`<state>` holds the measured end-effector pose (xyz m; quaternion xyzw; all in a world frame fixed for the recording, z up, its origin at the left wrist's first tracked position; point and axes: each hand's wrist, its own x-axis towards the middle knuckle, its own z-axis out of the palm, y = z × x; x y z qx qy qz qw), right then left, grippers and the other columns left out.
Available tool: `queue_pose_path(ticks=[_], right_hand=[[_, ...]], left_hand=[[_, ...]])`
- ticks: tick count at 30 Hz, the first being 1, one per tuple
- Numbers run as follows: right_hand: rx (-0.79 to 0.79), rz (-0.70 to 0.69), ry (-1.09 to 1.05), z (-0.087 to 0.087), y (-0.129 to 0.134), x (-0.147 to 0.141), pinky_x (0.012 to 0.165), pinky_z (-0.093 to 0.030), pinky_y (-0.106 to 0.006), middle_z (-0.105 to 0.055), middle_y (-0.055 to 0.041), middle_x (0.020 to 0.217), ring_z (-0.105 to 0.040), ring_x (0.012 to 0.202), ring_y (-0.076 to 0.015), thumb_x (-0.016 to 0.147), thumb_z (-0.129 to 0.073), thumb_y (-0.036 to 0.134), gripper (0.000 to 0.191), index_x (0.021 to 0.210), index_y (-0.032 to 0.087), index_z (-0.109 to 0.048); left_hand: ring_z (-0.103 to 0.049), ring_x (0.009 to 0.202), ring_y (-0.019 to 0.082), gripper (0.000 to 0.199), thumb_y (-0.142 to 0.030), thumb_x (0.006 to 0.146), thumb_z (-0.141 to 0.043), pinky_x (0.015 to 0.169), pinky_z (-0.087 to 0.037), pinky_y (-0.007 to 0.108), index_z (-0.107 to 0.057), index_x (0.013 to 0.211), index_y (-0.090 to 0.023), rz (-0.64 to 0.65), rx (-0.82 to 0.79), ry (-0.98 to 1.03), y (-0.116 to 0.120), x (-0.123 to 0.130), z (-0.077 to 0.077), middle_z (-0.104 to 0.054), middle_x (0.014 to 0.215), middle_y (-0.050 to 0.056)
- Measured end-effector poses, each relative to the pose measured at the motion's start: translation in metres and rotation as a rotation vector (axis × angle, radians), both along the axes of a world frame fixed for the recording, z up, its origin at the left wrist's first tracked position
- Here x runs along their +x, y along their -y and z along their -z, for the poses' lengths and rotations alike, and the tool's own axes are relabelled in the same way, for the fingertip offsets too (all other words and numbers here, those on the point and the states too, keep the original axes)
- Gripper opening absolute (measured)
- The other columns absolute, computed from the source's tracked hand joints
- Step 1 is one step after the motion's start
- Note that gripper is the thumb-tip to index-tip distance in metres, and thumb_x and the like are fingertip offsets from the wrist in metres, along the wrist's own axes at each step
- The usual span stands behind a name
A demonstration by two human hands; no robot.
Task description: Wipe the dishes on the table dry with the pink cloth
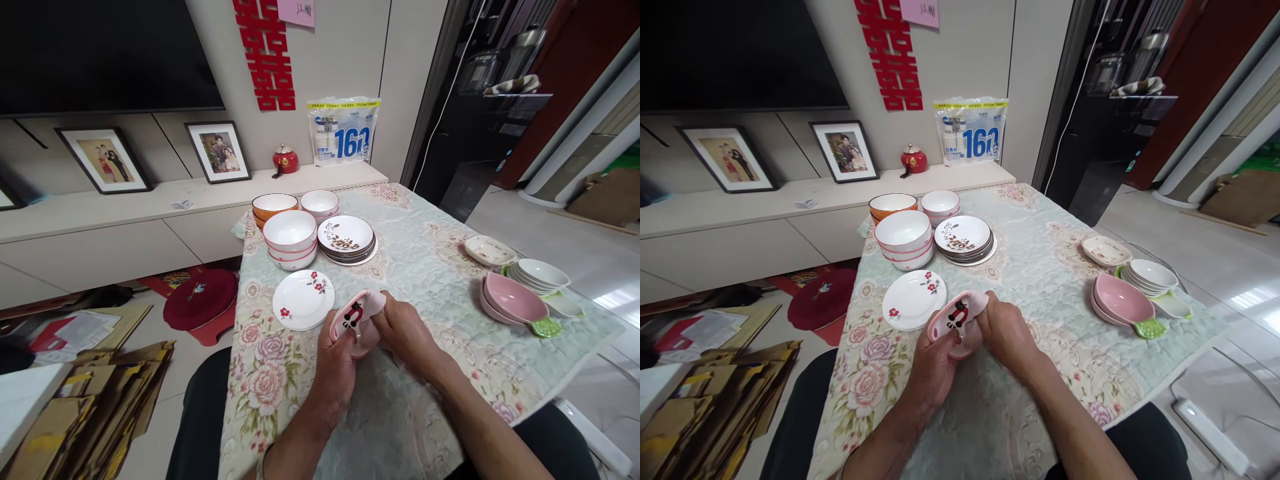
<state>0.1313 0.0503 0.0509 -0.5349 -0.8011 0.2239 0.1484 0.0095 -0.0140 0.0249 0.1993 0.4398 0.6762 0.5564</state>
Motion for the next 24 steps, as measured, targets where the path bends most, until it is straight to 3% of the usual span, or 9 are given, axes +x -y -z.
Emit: queue_pose_path(ticks=[5,6,10,13,16,19,21,24], right_hand=[[-0.136,-0.202,-0.145,-0.006,-0.009,0.02,0.065,-0.044,-0.026,-0.07,-0.0046,0.085,-0.065,0.078,-0.0202,0.088,-0.042,0.021,0.018,0.084,0.019,-0.059],[-0.117,-0.185,-0.15,-0.007,-0.012,0.026,0.066,-0.045,-0.027,-0.071,-0.0042,0.087,-0.065,0.079,-0.0206,0.086,-0.044,0.02,0.017,0.088,0.019,-0.061],[0.267,0.098,-0.159,-0.011,-0.017,0.04,0.082,-0.05,-0.038,-0.067,-0.0114,0.112,-0.063,0.1,-0.0276,0.081,-0.053,0.023,0.043,0.123,0.017,-0.057],[0.459,0.143,-0.139,-0.015,-0.011,0.036,0.084,-0.051,-0.041,-0.061,-0.014,0.116,-0.061,0.104,-0.0289,0.082,-0.056,0.026,0.051,0.132,0.017,-0.051],[0.371,-0.004,-0.119,-0.021,0.002,0.026,0.078,-0.055,-0.036,-0.05,-0.0142,0.13,-0.063,0.099,-0.0244,0.08,-0.061,0.024,0.061,0.139,0.022,-0.045],[0.278,-0.246,-0.17,-0.027,0.012,0.018,0.085,-0.054,-0.034,-0.041,-0.0128,0.141,-0.057,0.116,-0.0246,0.076,-0.06,0.013,0.064,0.137,0.026,-0.048],[0.264,-0.305,-0.223,-0.025,0.014,0.013,0.09,-0.051,-0.034,-0.046,-0.0117,0.135,-0.054,0.118,-0.023,0.077,-0.054,0.006,0.055,0.128,0.024,-0.054],[0.239,-0.266,-0.228,-0.015,0.014,0.004,0.082,-0.051,-0.03,-0.057,-0.0091,0.111,-0.06,0.098,-0.0182,0.083,-0.046,0.002,0.036,0.11,0.02,-0.062]], left_hand=[[-0.062,0.073,0.017,0.045,-0.008,0.058,-0.062,0.067,-0.049,0.028,-0.066,0.102,-0.015,0.056,-0.107,0.175,-0.002,-0.001,-0.005,-0.069,0.082,0.004],[-0.063,0.076,0.018,0.048,-0.006,0.057,-0.062,0.069,-0.05,0.028,-0.065,0.104,-0.015,0.063,-0.107,0.19,-0.001,-0.001,-0.005,-0.07,0.084,0.004],[-0.066,0.092,0.022,0.065,-0.003,0.056,-0.063,0.08,-0.052,0.034,-0.059,0.119,-0.02,0.075,-0.096,0.256,-0.001,-0.002,-0.006,-0.072,0.105,0.006],[-0.066,0.097,0.024,0.071,-0.005,0.06,-0.064,0.082,-0.053,0.037,-0.054,0.128,-0.023,0.148,-0.09,0.294,-0.001,-0.003,-0.006,-0.07,0.114,0.007],[-0.066,0.095,0.023,0.07,-0.004,0.062,-0.064,0.079,-0.052,0.035,-0.054,0.129,-0.022,0.226,-0.03,0.298,-0.001,-0.004,-0.006,-0.069,0.112,0.008],[-0.063,0.086,0.018,0.062,-0.002,0.062,-0.063,0.073,-0.051,0.029,-0.057,0.121,-0.02,0.262,0.029,0.283,0.0,-0.004,-0.007,-0.068,0.104,0.006],[-0.061,0.081,0.015,0.057,-0.001,0.062,-0.063,0.069,-0.049,0.027,-0.058,0.115,-0.019,0.263,0.034,0.274,0.001,-0.004,-0.008,-0.067,0.099,0.004],[-0.059,0.079,0.015,0.055,-0.002,0.061,-0.063,0.066,-0.048,0.026,-0.057,0.112,-0.02,0.297,0.023,0.253,0.004,-0.002,-0.011,-0.063,0.092,0.001]])
